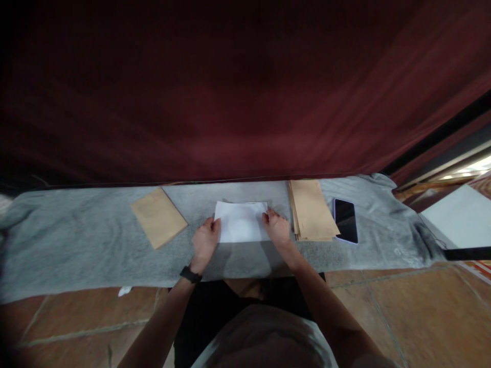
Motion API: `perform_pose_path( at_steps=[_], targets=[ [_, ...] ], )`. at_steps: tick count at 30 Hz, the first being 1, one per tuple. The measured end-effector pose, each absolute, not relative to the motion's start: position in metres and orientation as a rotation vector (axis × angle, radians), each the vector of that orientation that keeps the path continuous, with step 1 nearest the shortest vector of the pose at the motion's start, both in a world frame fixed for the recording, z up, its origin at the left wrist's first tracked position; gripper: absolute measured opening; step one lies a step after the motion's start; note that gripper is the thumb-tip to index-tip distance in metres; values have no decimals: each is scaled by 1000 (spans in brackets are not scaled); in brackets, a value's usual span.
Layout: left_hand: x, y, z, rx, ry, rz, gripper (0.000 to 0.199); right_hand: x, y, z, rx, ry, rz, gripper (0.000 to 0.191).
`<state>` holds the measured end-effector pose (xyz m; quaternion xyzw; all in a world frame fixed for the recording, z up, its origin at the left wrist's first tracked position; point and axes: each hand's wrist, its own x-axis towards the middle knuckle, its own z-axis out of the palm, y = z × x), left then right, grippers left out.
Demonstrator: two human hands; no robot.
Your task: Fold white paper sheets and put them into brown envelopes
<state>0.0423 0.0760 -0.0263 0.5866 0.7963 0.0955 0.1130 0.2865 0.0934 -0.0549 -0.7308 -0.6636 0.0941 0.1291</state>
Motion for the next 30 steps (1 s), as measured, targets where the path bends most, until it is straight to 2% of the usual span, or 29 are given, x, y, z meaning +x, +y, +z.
perform_pose_path(
  at_steps=[11,16,21,30],
  targets=[
    [49,72,-29,1758,2390,173,36,281,94,-60,-2166,-1853,263,32],
    [44,70,-39,1774,2362,307,37,279,93,-66,-2110,-1811,176,36],
    [36,68,-46,1746,2317,469,35,285,90,-71,-2063,-1789,233,38],
    [38,70,-47,1690,2346,452,35,287,93,-71,-2079,-1692,271,39]
  ],
)
